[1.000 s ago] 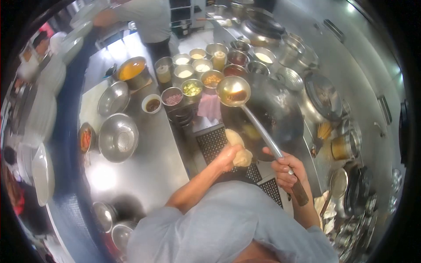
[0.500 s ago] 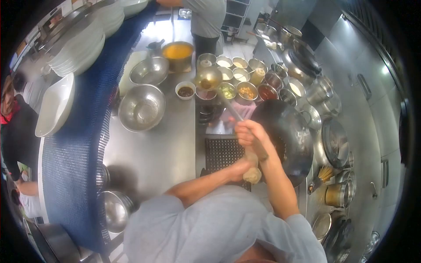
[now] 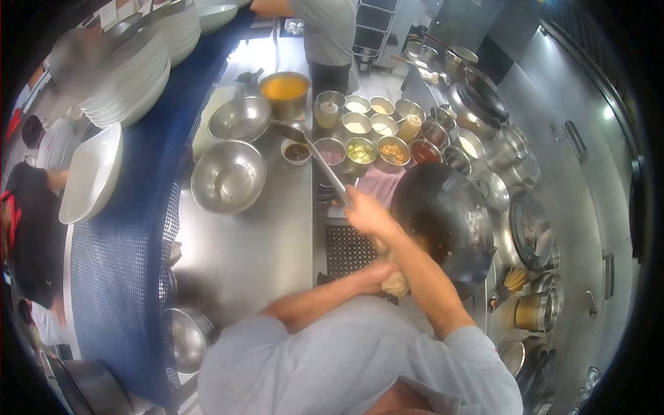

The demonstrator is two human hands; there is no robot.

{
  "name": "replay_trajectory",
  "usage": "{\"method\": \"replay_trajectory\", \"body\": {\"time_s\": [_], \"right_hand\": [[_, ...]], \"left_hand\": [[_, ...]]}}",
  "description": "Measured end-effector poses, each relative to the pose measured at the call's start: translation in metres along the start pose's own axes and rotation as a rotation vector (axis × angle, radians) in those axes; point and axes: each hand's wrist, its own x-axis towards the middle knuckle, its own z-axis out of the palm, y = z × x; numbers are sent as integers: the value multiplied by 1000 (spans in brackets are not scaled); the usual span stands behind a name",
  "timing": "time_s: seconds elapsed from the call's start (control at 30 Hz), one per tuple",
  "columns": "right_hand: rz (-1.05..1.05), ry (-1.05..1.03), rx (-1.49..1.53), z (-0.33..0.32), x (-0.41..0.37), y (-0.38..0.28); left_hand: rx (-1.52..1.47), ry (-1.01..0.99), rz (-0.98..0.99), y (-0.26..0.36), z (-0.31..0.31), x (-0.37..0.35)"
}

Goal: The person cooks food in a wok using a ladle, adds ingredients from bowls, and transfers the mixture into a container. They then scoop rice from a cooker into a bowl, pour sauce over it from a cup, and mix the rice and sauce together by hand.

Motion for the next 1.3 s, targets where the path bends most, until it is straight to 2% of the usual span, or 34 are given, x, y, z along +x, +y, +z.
{"method": "replay_trajectory", "body": {"time_s": [0.07, 0.1, 0.2, 0.27, 0.33, 0.4, 0.43, 0.47, 0.6, 0.67, 0.77, 0.87, 1.0, 1.07, 1.17, 1.3], "right_hand": [[-178, 218, -160, 23, -2, 25], [-191, 266, -164, 32, 1, 36], [140, -139, 340, -25, -20, -6], [161, -69, 598, -26, -49, 6], [-4, 134, 917, -16, -86, 41], [155, 188, 1168, -45, -161, 34], [230, 228, 1266, -61, -201, 26], [306, 280, 1305, -68, -235, 21], [491, 828, 1322, -61, -332, 26], [618, 980, 1304, -55, -364, 38], [771, 1040, 1379, -46, -392, 58], [844, 985, 1639, -40, -393, 64], [611, 825, 2040, -37, -379, 68], [630, 803, 2032, -49, -366, 60], [669, 810, 1962, -64, -349, 56], [666, 738, 2060, -80, -334, 71]], "left_hand": [[-72, -44, -55, -10, -18, 10], [-39, -38, 1, -17, -29, 16], [44, -38, 97, -29, -47, 15], [59, -59, 97, -13, -35, 11], [-74, 64, -25, 10, -7, 5], [160, 58, -79, 18, -8, 2], [231, 227, 28, 8, -18, 10], [228, 273, -2, 15, -10, 12], [255, 285, 38, 24, -10, 31], [274, 287, 64, 30, -3, 38], [318, 318, 91, 36, 11, 53], [361, 270, 168, 31, 5, 72], [452, 278, 232, 25, 14, 88], [514, 320, 256, 21, 30, 93], [723, 361, 395, 7, 16, 109], [853, 411, 430, 0, 35, 105]]}}
